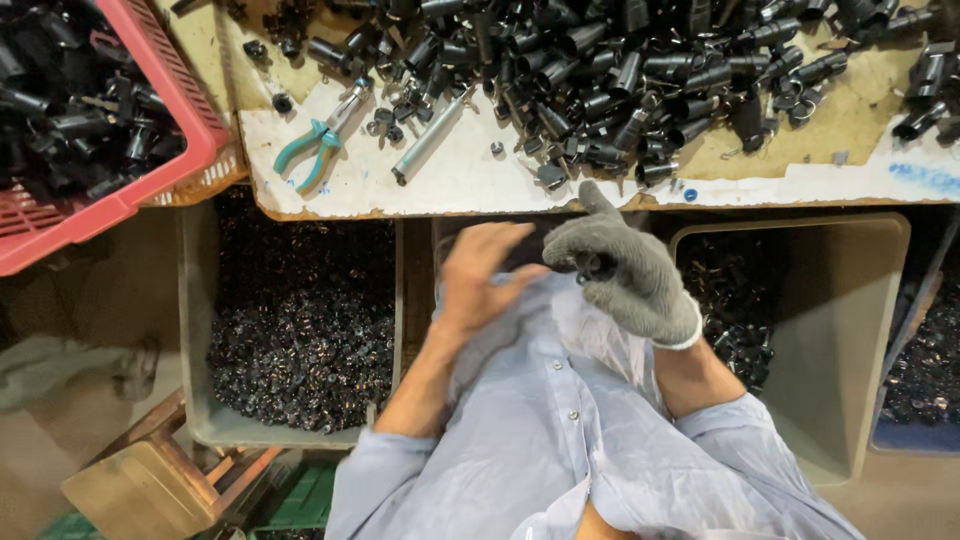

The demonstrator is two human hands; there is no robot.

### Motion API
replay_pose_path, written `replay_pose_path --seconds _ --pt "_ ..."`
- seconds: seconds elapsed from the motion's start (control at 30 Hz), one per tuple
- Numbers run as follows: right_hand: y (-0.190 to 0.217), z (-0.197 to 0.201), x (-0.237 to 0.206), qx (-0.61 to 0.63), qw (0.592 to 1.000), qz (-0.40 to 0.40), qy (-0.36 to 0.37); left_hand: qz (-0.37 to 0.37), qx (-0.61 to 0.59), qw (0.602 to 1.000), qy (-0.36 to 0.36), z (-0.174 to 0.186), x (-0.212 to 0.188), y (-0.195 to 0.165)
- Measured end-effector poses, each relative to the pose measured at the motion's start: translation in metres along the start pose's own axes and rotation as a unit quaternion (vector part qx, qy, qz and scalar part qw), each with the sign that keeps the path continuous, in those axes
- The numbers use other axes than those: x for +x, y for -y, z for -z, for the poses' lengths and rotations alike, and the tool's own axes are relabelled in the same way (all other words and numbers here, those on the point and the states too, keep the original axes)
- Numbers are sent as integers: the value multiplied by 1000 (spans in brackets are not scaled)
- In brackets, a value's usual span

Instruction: The person sits at a factory workbench covered with black plastic fittings and repeatedly picks up parts, presses and twists them together by hand to assemble each unit, and drops finished assemblies into a bin below the bench. They occasionally pick up a small metal tool to work on a fitting before resuming hand assembly.

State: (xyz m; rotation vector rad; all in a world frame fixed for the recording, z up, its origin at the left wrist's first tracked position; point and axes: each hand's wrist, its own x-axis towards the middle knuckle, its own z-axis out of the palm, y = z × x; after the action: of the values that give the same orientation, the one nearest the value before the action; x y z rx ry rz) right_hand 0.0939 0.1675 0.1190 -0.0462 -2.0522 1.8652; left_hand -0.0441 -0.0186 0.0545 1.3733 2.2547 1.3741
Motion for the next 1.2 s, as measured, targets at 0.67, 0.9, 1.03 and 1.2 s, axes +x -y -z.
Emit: replay_pose_path --seconds 0.67,0.9,1.03,1.2 --pt "6 -34 3 -117 980 104 -120 474 400 689 376 58 -114 159" --pt "3 -35 1 -188 959 127 -172 409 407 710 405 63 -133 152" --pt "0 -34 0 -207 954 128 -178 454 358 696 426 66 -139 155" --pt "-3 -34 -1 -216 951 131 -179 435 326 745 386 65 -137 158"
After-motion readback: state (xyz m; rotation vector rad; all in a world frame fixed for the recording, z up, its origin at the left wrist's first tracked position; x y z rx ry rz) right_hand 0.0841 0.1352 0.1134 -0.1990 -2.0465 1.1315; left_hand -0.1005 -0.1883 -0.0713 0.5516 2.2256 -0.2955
